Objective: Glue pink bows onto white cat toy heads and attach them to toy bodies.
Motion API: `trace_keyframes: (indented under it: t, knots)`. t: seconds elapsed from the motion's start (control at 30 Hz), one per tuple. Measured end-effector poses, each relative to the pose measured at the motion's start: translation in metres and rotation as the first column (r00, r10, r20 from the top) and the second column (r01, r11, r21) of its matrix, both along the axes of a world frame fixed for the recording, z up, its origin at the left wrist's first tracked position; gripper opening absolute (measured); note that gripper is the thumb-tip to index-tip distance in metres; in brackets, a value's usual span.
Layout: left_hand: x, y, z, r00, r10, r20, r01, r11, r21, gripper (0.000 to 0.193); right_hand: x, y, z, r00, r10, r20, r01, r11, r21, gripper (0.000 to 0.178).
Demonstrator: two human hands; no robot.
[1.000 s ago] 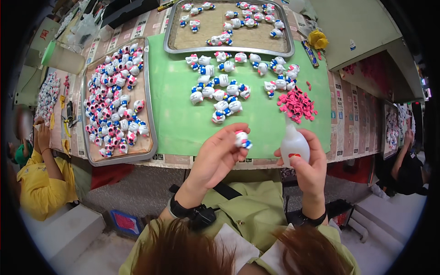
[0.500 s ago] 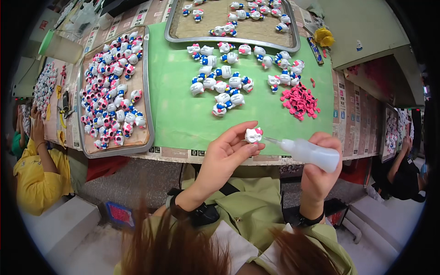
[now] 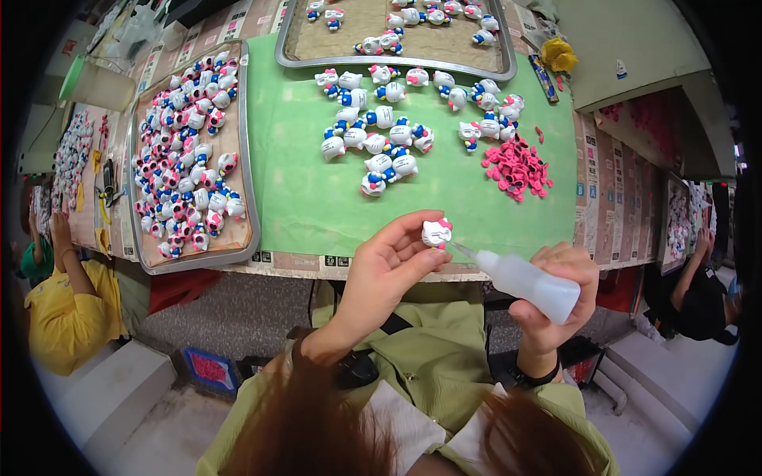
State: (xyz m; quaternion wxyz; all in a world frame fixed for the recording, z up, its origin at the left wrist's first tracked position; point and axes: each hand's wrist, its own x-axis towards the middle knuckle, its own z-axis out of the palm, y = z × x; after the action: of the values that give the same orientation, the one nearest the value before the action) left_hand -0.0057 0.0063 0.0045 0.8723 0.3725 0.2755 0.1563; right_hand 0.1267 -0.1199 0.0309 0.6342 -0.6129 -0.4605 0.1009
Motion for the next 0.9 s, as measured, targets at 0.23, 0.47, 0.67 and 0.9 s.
trace_keyframes:
  t: [0.23, 0.47, 0.67, 0.9]
  knots:
    - [-0.0002, 0.0003, 0.0033, 0.999, -0.039, 0.013, 0.039, 0.999, -0.013, 0.035, 0.0017, 0.0015, -0.0025, 1.000, 0.008, 0.030, -0.007, 1.000, -0.028, 0.046]
    - [-0.0002, 0.0003, 0.0021, 1.000, -0.006, -0.009, 0.006, 1.000, 0.005, 0.037, 0.0030, 0.0009, 0.0027, 1.000, 0.011, -0.003, -0.011, 0.999, -0.032, 0.045]
    - [0.0008, 0.0015, 0.0029, 1.000, -0.029, 0.005, 0.029, 0.997, -0.070, 0.037, 0.0049, -0.0019, 0.0024, 1.000, -0.027, -0.005, 0.027, 1.000, 0.002, 0.044]
    - [0.0004, 0.0015, 0.0037, 0.999, -0.034, 0.018, 0.035, 0.994, -0.103, 0.038, 0.0057, -0.0020, 0.0004, 1.000, -0.017, 0.002, 0.017, 1.000, -0.024, 0.044]
